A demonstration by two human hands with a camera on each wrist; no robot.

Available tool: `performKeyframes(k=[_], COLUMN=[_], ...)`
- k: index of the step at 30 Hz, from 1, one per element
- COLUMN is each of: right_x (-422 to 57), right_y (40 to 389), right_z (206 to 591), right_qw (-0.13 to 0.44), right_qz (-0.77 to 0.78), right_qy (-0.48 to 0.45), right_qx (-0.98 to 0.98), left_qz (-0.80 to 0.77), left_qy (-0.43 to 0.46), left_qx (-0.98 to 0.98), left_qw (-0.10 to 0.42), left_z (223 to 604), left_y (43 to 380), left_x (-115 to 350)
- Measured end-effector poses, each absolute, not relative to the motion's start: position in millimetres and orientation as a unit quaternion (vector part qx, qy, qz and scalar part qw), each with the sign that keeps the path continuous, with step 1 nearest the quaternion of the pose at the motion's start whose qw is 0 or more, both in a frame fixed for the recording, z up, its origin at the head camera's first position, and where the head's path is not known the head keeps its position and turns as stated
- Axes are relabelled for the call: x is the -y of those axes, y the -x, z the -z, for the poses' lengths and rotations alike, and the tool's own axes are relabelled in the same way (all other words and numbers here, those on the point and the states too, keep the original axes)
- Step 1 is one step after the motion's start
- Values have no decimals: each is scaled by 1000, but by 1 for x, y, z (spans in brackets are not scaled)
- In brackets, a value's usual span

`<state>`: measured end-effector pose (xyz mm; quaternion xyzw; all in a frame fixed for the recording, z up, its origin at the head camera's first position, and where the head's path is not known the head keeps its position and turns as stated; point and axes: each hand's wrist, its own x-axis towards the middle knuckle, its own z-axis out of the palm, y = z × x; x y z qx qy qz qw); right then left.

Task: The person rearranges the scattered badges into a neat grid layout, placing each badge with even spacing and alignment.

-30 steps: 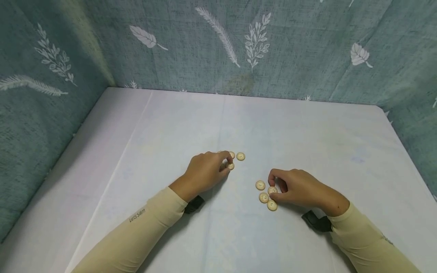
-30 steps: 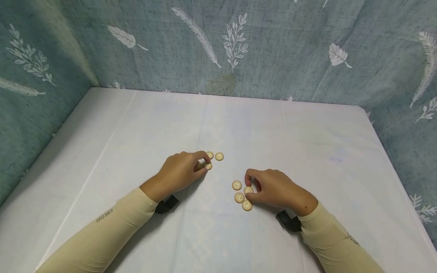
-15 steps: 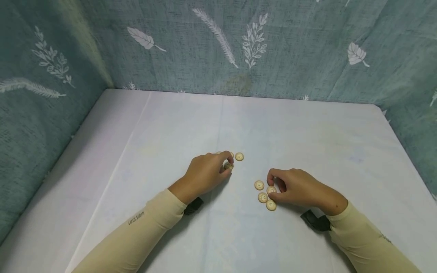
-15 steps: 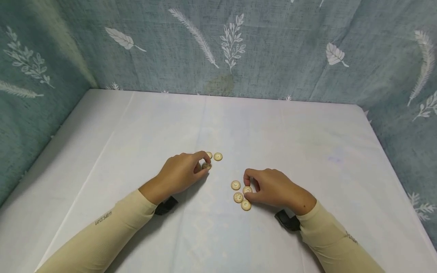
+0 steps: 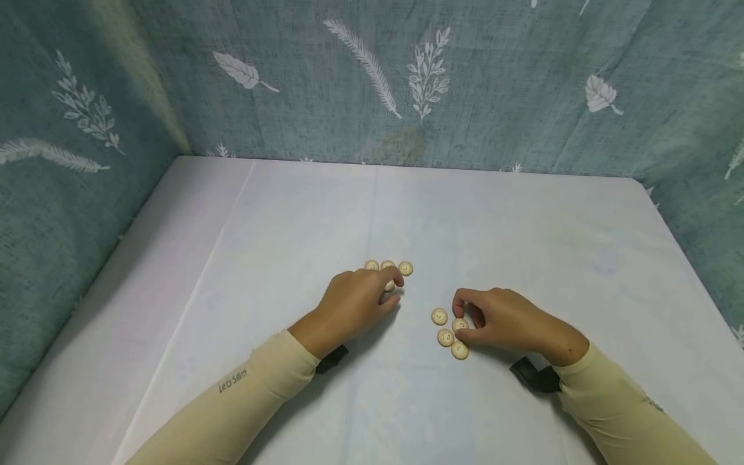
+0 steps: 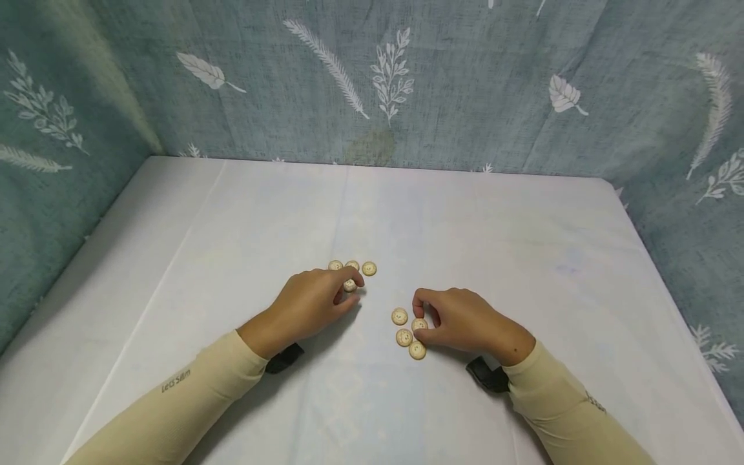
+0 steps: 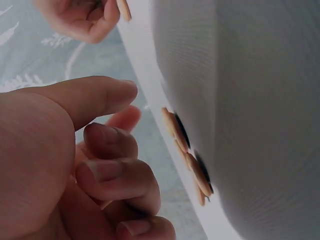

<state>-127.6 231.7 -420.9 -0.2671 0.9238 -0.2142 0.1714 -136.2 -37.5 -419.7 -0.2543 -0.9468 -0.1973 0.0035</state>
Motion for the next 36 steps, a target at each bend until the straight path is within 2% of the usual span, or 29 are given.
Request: performKeyframes(k=[6, 13, 17, 28, 36], right_x=[-232, -235, -235, -235, -234], right_y=[127, 125, 125, 125, 126], right_z=[420, 419, 419, 421, 417], right_qw=[174, 166, 164, 166, 167], right_qz=[213, 222, 223, 227, 225], right_qy=[259, 266, 267, 275, 276], right_qx=[-926, -923, -923, -919, -919], left_qz=[197, 177, 171, 152, 154], left_qy=[264, 304, 317, 346, 368], left_qx=[944, 935, 931, 925, 917], left_qw=[-5, 42, 50, 35, -8], left_z=[416, 418, 418, 419, 420], left_y=[134, 128, 126, 119, 116], left_x=[33, 27, 25, 23, 21])
